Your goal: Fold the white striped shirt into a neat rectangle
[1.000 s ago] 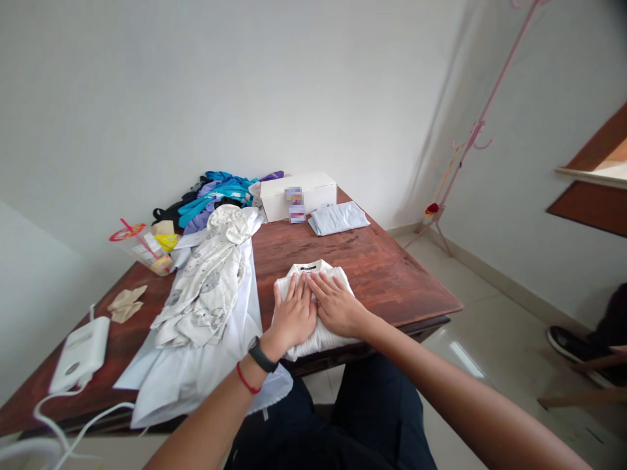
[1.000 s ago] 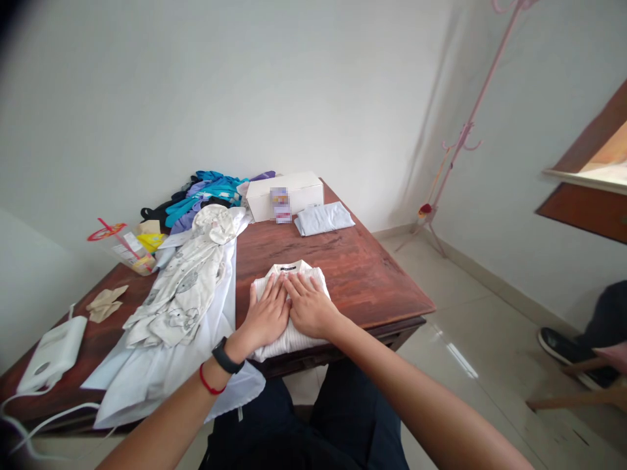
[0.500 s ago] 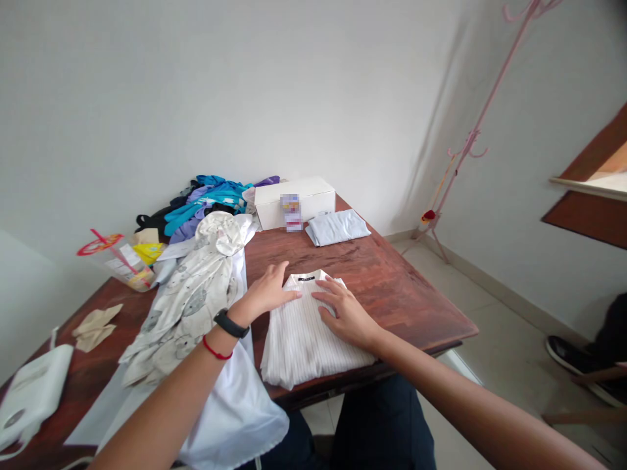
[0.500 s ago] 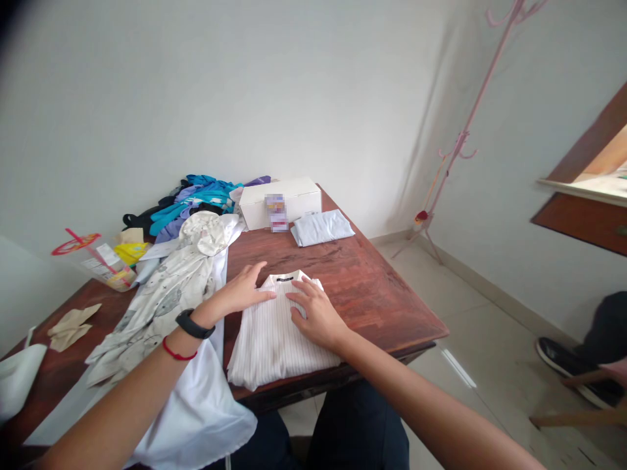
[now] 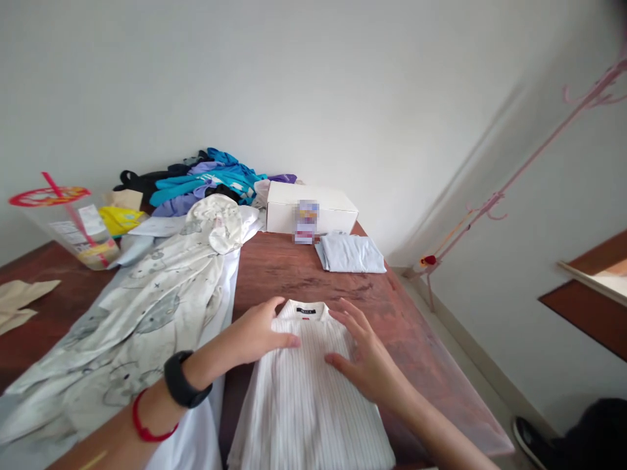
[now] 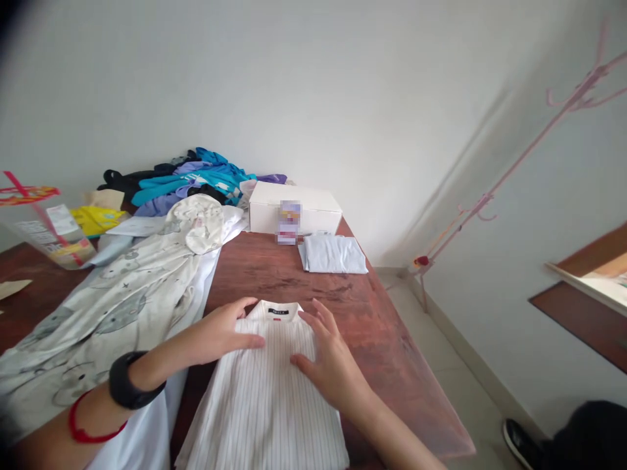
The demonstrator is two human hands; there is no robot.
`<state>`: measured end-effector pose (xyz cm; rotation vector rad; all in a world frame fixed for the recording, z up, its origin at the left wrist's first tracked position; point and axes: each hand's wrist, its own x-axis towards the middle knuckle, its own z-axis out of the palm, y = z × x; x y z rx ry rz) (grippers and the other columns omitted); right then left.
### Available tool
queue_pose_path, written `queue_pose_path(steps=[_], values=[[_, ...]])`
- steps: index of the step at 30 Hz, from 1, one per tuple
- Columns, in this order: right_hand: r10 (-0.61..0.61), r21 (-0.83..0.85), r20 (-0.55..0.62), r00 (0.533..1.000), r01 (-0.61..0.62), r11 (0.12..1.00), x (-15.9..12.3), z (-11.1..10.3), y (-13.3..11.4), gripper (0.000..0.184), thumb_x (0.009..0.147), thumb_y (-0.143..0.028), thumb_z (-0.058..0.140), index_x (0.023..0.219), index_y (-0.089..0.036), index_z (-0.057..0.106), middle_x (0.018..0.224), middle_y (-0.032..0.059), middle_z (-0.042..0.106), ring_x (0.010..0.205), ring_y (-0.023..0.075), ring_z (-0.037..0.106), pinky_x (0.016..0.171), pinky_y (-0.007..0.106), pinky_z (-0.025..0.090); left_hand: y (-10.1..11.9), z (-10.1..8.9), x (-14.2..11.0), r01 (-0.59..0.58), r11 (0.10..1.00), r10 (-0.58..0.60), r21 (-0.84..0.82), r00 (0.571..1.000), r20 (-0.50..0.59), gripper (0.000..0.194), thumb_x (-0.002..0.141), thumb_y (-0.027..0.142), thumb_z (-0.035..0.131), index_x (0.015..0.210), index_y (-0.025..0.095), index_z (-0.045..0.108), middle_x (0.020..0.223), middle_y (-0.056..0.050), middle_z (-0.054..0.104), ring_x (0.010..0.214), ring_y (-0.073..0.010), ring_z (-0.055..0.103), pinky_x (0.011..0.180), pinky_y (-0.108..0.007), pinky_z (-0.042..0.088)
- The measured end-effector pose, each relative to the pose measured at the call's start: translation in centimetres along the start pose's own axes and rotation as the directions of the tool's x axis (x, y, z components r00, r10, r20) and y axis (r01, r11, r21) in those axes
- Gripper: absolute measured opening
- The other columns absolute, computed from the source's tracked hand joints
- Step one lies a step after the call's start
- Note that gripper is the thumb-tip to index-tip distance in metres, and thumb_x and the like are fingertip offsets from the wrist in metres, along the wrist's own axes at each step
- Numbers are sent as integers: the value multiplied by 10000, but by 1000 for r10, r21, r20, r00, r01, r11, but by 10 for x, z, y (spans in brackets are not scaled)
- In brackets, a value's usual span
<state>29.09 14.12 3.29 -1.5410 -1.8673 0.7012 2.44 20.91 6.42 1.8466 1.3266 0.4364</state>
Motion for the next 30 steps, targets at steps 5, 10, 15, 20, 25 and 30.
queue_pose_path(steps=[5, 10, 15, 20, 25, 30], values=[[-51, -30, 91, 995, 54, 998, 40, -9, 0, 841, 769, -296, 805, 1536, -318, 460, 1688, 111, 271, 1471, 349, 433, 1139, 554, 462, 6, -8, 2, 34, 949, 49, -314, 966, 252, 478, 801, 517, 745, 1108, 151, 719, 1158, -92, 758, 1076, -342, 693, 841, -343, 516], [-135, 144, -91, 987, 147, 979, 49, -7, 18, 663, 914, -403, 697, 1526, -336, 453, 1634, 107, 373, 1487, 316, 412, 1166, 545, 442, 11, -10, 4, 118, 867, -7, -485, 975, 224, 365, 849, 458, 698, 1085, 180, 688, 1150, -69, 728, 1121, -298, 641, 908, -334, 491], [87, 536, 1, 996, -74, 841, 51, -10, 26, 770, 871, -507, 747, 1537, -312, 413, 1505, 149, 538, 1436, 310, 488, 1120, 514, 487, 9, -11, 8, 144, 783, 27, -605, 964, 264, 367, 853, 479, 722, 1053, 178, 661, 1120, -63, 681, 1086, -264, 608, 925, -332, 463], [229, 700, 234, 945, -327, 635, 57, -22, 16, 734, 806, -543, 809, 1442, -287, 548, 1485, 130, 582, 1336, 326, 589, 1130, 500, 462, 0, -11, 10, 127, 659, 26, -741, 981, 191, 351, 833, 473, 775, 1025, 207, 649, 1039, -24, 660, 1014, -224, 602, 913, -318, 455], [59, 728, 570, 819, -537, 425, 49, -30, 3, 610, 800, -470, 830, 1328, -217, 662, 1289, 122, 721, 1278, 348, 633, 1116, 515, 458, 1, -7, 11, 139, 561, -9, -816, 987, 162, 395, 823, 486, 775, 1099, 221, 676, 1139, -54, 698, 1099, -281, 623, 978, -393, 472], [122, 705, 603, 788, -598, 381, 45, -29, 2, 517, 768, -437, 868, 1204, -205, 717, 1215, 110, 751, 1171, 330, 688, 1052, 471, 497, 4, -7, 11, 231, 536, -65, -812, 970, 233, 535, 833, 474, 774, 1314, 271, 656, 1333, -68, 686, 1282, -334, 587, 1075, -457, 441]])
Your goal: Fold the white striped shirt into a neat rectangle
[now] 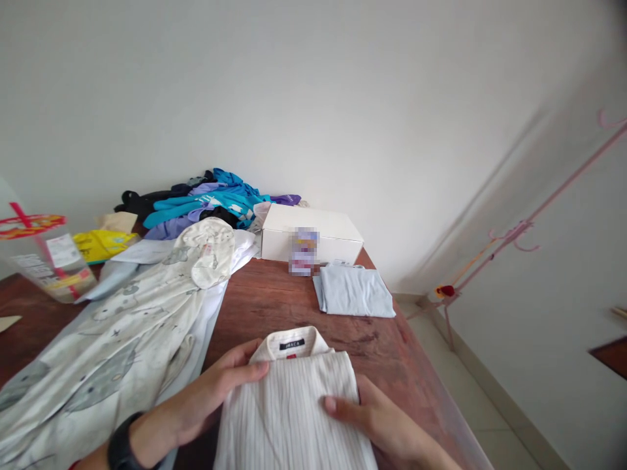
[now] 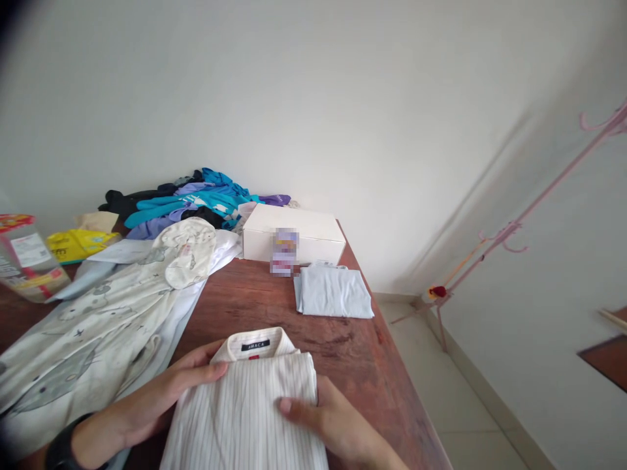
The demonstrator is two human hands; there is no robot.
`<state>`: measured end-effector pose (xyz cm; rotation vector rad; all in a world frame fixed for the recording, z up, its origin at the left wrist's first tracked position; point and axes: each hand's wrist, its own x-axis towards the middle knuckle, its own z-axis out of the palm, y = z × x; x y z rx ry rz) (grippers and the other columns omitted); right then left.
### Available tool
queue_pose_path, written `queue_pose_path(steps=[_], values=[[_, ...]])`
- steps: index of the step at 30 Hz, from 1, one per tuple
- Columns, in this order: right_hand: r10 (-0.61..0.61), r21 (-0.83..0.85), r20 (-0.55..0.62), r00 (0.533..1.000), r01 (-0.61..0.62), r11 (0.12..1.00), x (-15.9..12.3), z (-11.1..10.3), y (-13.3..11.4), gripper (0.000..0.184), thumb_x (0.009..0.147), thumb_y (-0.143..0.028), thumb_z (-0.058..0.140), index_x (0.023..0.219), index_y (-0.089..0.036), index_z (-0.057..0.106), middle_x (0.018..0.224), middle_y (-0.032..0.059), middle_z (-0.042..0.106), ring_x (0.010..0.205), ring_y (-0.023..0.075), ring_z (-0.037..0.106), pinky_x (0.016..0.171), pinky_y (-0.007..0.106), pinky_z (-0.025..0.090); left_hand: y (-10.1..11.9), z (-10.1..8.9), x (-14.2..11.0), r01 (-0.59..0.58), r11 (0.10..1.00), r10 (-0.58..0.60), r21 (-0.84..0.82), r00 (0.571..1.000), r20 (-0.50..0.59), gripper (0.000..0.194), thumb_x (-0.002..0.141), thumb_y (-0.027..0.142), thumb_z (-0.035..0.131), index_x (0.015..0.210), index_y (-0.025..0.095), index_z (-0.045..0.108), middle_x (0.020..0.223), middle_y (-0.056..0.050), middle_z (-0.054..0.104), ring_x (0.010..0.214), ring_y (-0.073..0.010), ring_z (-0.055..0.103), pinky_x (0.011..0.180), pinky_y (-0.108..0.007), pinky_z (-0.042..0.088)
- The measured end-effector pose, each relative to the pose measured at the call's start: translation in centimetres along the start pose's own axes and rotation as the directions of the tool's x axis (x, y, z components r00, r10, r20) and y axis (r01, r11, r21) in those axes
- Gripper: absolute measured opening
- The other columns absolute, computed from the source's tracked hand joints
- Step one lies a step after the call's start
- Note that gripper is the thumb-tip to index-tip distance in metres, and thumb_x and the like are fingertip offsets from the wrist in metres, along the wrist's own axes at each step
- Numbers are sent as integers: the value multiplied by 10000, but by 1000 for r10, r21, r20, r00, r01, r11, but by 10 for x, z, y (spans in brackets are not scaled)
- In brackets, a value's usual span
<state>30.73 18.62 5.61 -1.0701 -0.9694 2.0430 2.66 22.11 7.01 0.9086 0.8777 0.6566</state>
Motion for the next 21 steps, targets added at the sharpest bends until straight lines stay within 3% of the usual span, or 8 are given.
queue_pose_path(steps=[4, 11, 17, 21], values=[[-36, -18, -134, 990, 34, 999, 6, -9, 3, 517, 740, -490, 883, 1114, -169, 727, 1090, 107, 768, 1028, 308, 719, 967, 442, 526, -1, -2, 1, 50, 999, -51, -18, 997, -59, 617, 852, 484, 762, 1400, 246, 608, 1373, -89, 676, 1328, -338, 572, 1121, -447, 410], [-97, -129, -189, 977, 74, 989, 12, -20, -1, 562, 718, -542, 884, 1100, -157, 738, 1069, 104, 769, 992, 289, 703, 895, 387, 530, -4, -5, -3, 40, 995, -36, -95, 998, 48, 744, 817, 440, 815, 1482, 278, 523, 1488, -83, 597, 1377, -334, 544, 1136, -451, 417], [-160, -196, -243, 957, 113, 974, 20, -29, 2, 629, 703, -602, 868, 1107, -138, 739, 1088, 122, 764, 1007, 304, 701, 886, 401, 538, -8, -6, -3, 96, 987, -81, -127, 990, 117, 968, 749, 392, 877, 1574, 291, 380, 1425, -107, 643, 1292, -352, 615, 1055, -490, 495], [-186, -227, -274, 944, 125, 966, 23, -33, 4, 654, 679, -622, 873, 1107, -143, 746, 1093, 119, 764, 1013, 313, 703, 893, 410, 543, -8, -2, -2, 66, 985, -45, -161, 991, 127, 966, 740, 324, 884, 1568, 335, 385, 1406, -78, 657, 1278, -351, 626, 1033, -487, 515]])
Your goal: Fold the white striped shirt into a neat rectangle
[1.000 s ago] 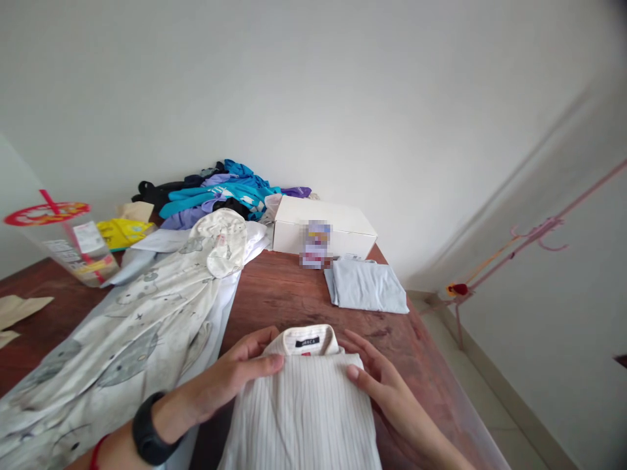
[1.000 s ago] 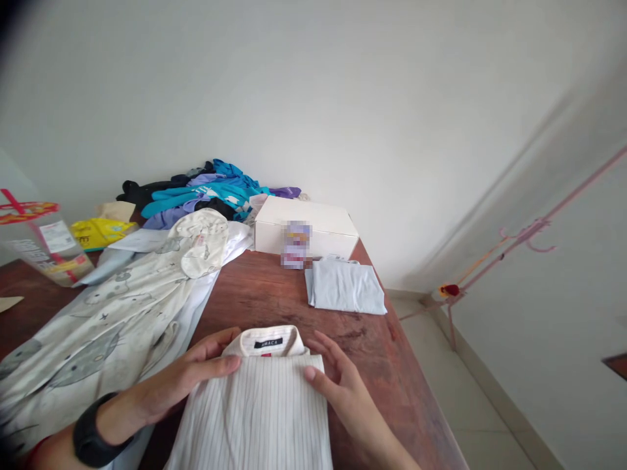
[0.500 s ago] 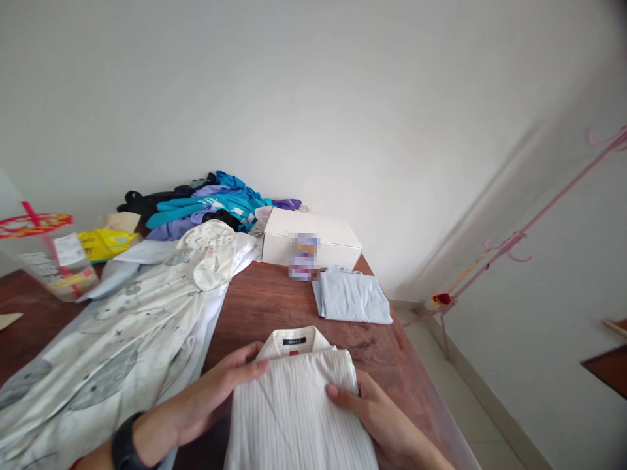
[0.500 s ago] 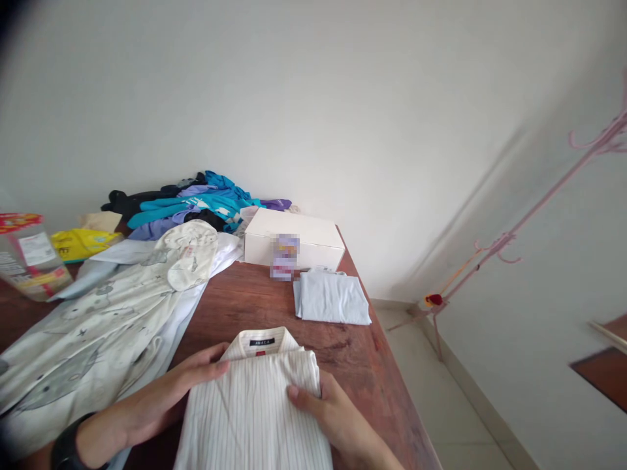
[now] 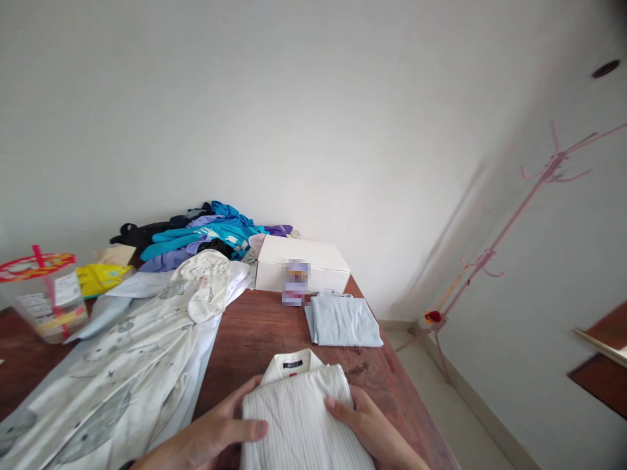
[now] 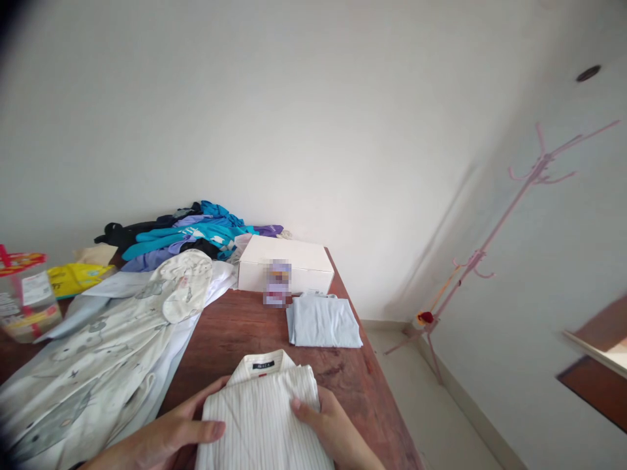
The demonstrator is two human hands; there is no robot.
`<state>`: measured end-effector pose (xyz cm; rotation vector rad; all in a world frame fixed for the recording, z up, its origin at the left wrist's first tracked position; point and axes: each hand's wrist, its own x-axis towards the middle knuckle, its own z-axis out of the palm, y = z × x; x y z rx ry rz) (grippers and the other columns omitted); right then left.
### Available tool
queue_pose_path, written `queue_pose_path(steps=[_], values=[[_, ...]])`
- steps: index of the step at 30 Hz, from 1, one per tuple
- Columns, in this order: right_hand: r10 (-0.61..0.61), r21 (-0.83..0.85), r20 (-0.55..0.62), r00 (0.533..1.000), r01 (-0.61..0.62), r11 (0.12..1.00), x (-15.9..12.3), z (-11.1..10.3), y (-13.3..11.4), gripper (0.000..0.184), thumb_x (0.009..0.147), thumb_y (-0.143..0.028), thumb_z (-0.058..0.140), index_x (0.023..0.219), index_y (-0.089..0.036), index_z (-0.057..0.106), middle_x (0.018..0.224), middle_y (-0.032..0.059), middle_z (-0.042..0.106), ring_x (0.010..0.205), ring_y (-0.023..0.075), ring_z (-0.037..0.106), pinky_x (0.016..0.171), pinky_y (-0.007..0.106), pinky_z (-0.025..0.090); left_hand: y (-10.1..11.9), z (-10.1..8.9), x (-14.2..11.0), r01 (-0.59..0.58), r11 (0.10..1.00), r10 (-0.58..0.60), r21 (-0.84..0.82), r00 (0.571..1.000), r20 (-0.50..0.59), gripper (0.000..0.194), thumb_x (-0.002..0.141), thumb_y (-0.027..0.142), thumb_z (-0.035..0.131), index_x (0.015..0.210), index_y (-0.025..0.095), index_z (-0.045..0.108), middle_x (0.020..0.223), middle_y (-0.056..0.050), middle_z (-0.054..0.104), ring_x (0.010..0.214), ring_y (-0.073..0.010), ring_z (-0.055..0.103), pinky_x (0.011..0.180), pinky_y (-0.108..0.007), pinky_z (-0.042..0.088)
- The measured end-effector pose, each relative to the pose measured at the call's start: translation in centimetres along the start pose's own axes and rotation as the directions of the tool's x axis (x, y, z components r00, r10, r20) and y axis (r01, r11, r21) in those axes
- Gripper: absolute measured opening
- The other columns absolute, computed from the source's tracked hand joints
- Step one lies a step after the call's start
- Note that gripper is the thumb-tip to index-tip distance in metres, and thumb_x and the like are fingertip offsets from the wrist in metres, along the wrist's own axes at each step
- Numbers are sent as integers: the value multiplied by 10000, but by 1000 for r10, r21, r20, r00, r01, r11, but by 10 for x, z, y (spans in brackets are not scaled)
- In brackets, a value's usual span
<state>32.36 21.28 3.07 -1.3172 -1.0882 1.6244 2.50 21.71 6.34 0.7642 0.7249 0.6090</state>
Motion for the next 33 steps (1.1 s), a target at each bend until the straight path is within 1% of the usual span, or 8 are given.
queue_pose_path(steps=[4, 8, 11, 14, 18, 23, 27, 33], values=[[-29, 46, -5, 1000, 29, 999, 1, 5, -4, 612, 698, -613, 864, 1091, -157, 752, 1061, 104, 776, 998, 302, 715, 889, 396, 545, 4, 8, -1, -19, 1000, 19, 6, 1000, 8, 945, 663, 318, 931, 1502, 321, 495, 1361, -90, 686, 1234, -381, 646, 988, -489, 536], [-78, 41, 77, 994, 75, 996, 4, 6, -6, 596, 708, -613, 855, 1046, -132, 757, 993, 113, 786, 958, 312, 731, 879, 407, 544, 8, 14, -3, -18, 1000, 18, 13, 1000, -5, 899, 634, 325, 950, 1443, 300, 560, 1330, -94, 704, 1227, -382, 650, 997, -493, 529], [-70, 47, 119, 990, 65, 997, 6, 2, -6, 573, 744, -595, 838, 1078, -139, 743, 1028, 120, 783, 1012, 320, 724, 907, 415, 541, 7, 14, -2, -39, 999, 39, 13, 999, 0, 843, 647, 320, 943, 1413, 280, 593, 1334, -102, 702, 1247, -379, 638, 1038, -505, 501], [-54, 52, 140, 989, 47, 998, 4, 0, -6, 589, 728, -599, 850, 1086, -146, 730, 1068, 129, 779, 1047, 326, 721, 942, 430, 540, 4, 12, 0, -78, 997, 79, 28, 995, -56, 765, 673, 315, 932, 1373, 252, 629, 1332, -117, 701, 1251, -368, 636, 1058, -491, 485], [-16, 90, 193, 981, -1, 996, -2, -3, -11, 575, 749, -554, 853, 1134, -152, 712, 1135, 140, 768, 1085, 325, 722, 1015, 463, 518, 0, 11, 2, -108, 991, 117, 74, 984, -133, 686, 688, 315, 929, 1313, 240, 657, 1301, -124, 715, 1214, -358, 656, 1021, -466, 509], [-17, 107, 254, 967, -10, 994, -4, -11, -15, 554, 791, -502, 836, 1206, -164, 690, 1212, 144, 750, 1143, 323, 709, 1033, 464, 524, -1, 10, 5, -78, 991, 92, 106, 987, -131, 648, 729, 307, 906, 1314, 230, 639, 1303, -126, 707, 1178, -334, 672, 959, -417, 540], [-35, 117, 327, 944, -4, 993, -6, -17, -15, 493, 824, -425, 819, 1224, -168, 687, 1243, 135, 743, 1144, 301, 716, 1030, 439, 542, -1, 8, 8, -55, 991, 77, 123, 981, -178, 632, 732, 321, 908, 1298, 242, 638, 1264, -102, 720, 1099, -287, 695, 882, -356, 561], [-25, 171, 247, 969, -19, 985, -10, -17, -13, 441, 846, -391, 769, 1222, -174, 691, 1192, 133, 763, 1064, 292, 752, 988, 430, 579, -2, 6, 9, -43, 986, 66, 158, 988, -143, 540, 765, 323, 886, 1231, 218, 634, 1102, -66, 723, 877, -190, 679, 713, -276, 563]])
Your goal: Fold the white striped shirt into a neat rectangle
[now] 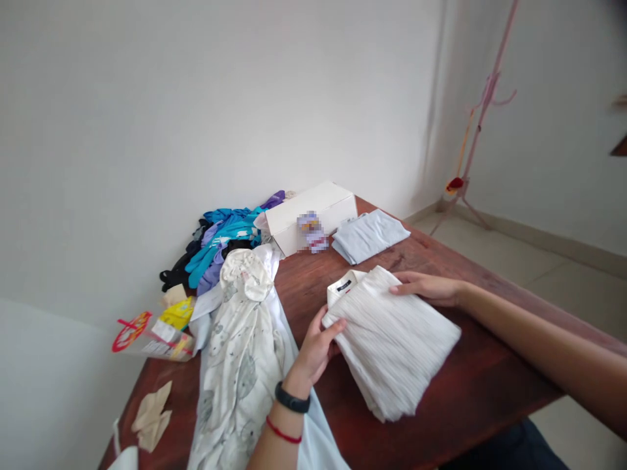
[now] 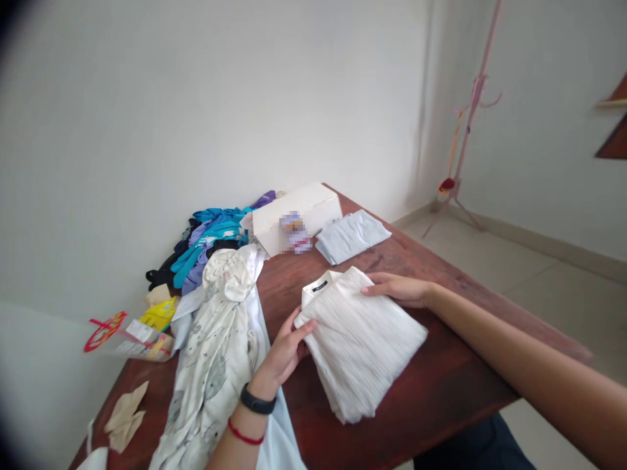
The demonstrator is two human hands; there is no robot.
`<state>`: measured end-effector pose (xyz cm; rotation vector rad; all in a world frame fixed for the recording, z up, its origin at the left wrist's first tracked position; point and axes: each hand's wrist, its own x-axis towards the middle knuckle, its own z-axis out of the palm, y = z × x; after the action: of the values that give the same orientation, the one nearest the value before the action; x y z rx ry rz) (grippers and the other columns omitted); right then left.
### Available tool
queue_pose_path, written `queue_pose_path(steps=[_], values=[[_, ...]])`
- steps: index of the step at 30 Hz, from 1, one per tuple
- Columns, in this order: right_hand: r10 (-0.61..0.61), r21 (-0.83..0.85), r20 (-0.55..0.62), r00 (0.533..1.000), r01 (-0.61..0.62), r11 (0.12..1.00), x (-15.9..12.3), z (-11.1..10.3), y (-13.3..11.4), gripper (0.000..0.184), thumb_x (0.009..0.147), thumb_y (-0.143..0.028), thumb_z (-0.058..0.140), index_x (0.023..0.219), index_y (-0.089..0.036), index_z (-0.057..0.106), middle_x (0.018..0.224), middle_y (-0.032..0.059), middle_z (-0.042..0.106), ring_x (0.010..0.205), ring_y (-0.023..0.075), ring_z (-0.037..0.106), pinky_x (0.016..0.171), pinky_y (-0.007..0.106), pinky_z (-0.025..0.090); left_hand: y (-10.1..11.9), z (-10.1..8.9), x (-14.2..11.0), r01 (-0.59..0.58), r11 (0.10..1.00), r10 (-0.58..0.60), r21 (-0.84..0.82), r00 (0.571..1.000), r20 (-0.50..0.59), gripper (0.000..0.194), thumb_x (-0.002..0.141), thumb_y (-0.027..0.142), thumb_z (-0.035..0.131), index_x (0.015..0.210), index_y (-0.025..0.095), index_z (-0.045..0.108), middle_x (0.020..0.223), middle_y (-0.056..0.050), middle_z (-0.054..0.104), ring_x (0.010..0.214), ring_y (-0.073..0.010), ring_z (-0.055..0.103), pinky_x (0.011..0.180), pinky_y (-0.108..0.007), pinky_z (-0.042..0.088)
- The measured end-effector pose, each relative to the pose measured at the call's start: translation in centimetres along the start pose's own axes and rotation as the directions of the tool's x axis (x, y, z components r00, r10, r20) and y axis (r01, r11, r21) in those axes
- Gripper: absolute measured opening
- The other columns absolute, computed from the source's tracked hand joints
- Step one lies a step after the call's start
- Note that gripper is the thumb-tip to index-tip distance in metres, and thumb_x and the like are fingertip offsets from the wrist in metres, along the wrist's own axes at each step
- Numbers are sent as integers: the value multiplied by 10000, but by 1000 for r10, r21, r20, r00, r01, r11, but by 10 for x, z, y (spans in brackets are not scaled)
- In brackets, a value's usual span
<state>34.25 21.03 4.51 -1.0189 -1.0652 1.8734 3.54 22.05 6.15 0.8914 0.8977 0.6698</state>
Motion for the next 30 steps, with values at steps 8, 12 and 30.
queue_pose_path(steps=[8, 12, 30], values=[[6, 52, -76, 997, -2, 999, 1, -4, 7, 426, 826, -366, 767, 1214, -197, 715, 1171, 149, 765, 1073, 334, 746, 967, 477, 593, -4, -5, 2, 3, 1000, -3, 2, 1000, 26, 458, 811, 332, 850, 1193, 212, 628, 1094, -50, 681, 864, -151, 639, 708, -243, 557], [1, 85, -7, 1000, -1, 996, -6, -1, -2, 559, 741, -316, 837, 1267, -194, 694, 1162, 133, 766, 1085, 331, 741, 1009, 500, 561, -4, -4, 2, -19, 1000, 19, 9, 999, 26, 463, 821, 335, 841, 1208, 206, 621, 1072, -54, 689, 857, -156, 640, 692, -230, 541], [-257, -144, -203, 945, 231, 962, 2, -5, -108, 449, 783, -251, 814, 1207, -166, 695, 1020, 104, 777, 881, 290, 765, 818, 458, 630, 0, -4, 0, 6, 988, 14, -153, 991, 132, 633, 885, 468, 763, 1402, 226, 489, 1177, -125, 717, 996, -281, 744, 871, -406, 561]])
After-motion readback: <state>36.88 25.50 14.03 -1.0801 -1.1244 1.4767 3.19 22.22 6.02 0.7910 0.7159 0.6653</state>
